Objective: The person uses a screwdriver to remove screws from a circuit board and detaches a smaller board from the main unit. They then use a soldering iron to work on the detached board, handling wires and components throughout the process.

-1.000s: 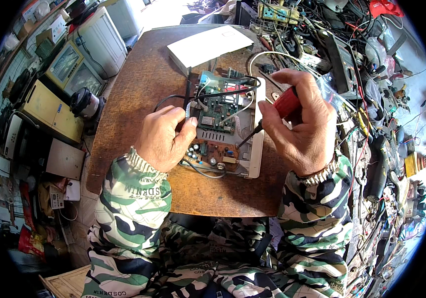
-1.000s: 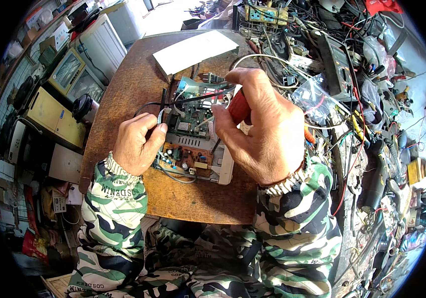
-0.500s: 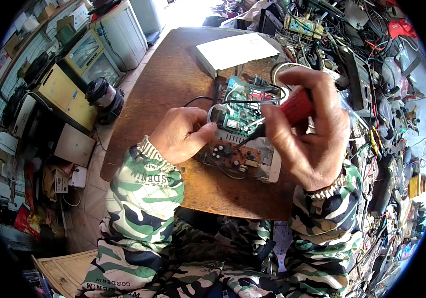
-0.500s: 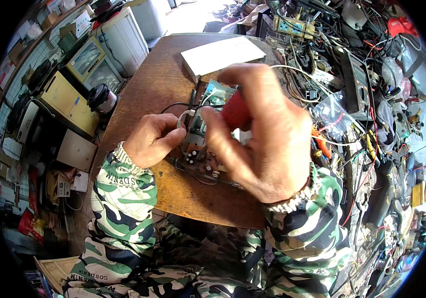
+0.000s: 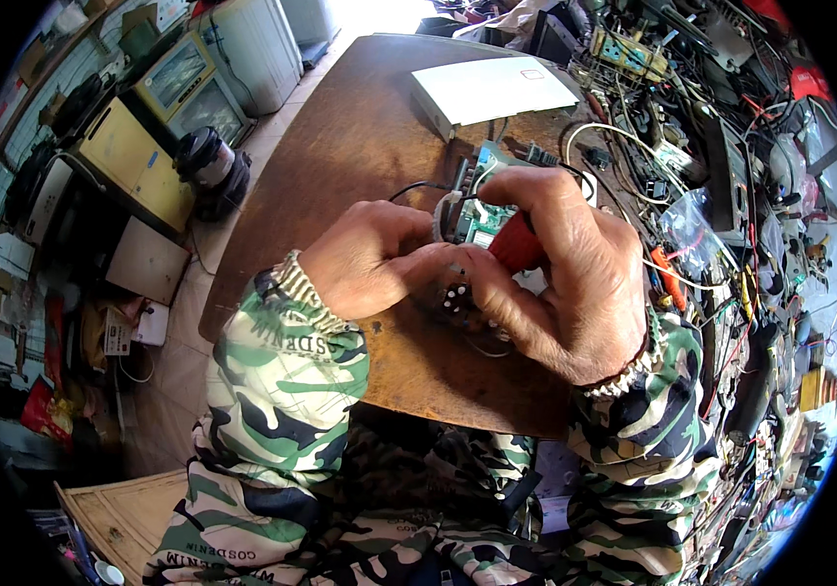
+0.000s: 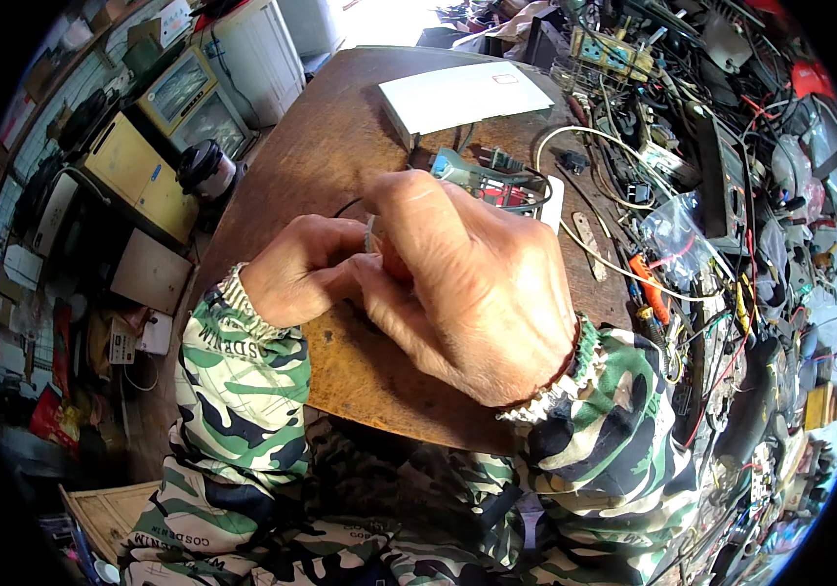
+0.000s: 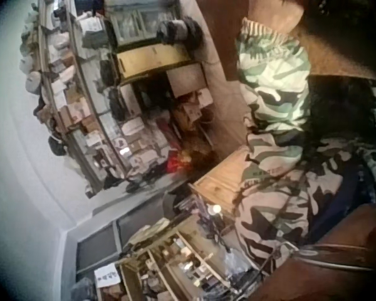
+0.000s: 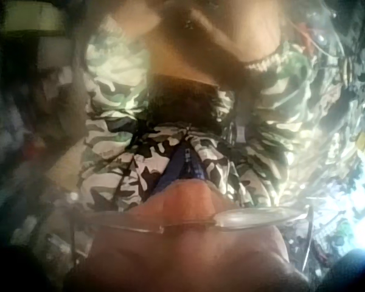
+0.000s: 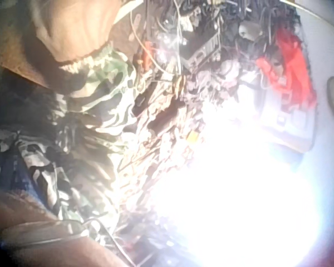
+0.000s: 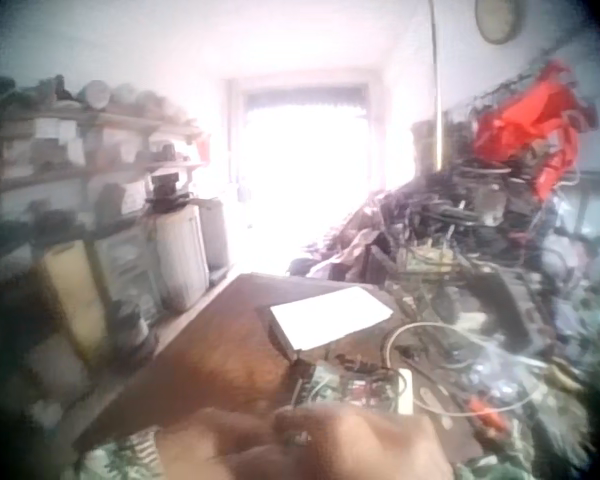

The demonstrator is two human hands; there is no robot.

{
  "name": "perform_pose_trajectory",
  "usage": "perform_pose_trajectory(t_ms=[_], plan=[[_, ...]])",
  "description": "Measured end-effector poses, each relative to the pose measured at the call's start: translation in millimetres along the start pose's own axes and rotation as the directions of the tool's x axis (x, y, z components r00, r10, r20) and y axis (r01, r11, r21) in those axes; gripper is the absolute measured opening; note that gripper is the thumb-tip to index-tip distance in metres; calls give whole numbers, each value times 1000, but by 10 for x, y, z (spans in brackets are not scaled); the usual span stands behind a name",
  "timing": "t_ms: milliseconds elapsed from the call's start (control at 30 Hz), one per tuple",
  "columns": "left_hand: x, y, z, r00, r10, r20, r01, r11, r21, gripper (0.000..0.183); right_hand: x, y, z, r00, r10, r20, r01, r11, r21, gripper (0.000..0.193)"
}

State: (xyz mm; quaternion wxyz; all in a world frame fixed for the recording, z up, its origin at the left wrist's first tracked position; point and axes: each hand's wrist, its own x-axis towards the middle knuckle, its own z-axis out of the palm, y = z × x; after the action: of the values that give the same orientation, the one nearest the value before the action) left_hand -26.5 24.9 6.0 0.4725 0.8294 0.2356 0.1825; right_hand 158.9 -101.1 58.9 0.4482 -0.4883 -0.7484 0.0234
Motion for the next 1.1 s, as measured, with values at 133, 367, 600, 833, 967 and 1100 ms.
perform_pose_trajectory(t_ms=[133,367,600,833,967,1100], plan=[[0,4,1,999,-32,-17,32,999,10,39,12,-18,36,1000,20,-11,-20,1000,-16,35],[15,-5,29,998,4,-62,0,997,71,37,12,-132,12,991,132,-30,-134,986,-103,27],[-13,94,-8,1000,-19,-7,20,991,136,31,21,-228,-25,984,138,114,-135,990,-37,26],[65,22,57,999,3,-42,5,982,186,39,-3,-296,-74,955,244,168,-201,951,-236,23],[14,-119,34,983,156,-97,-137,975,173,41,175,-324,-63,947,-69,312,53,997,59,21],[133,-171,70,985,160,-57,-148,974,170,41,120,-293,-48,961,96,260,-70,992,-108,20]])
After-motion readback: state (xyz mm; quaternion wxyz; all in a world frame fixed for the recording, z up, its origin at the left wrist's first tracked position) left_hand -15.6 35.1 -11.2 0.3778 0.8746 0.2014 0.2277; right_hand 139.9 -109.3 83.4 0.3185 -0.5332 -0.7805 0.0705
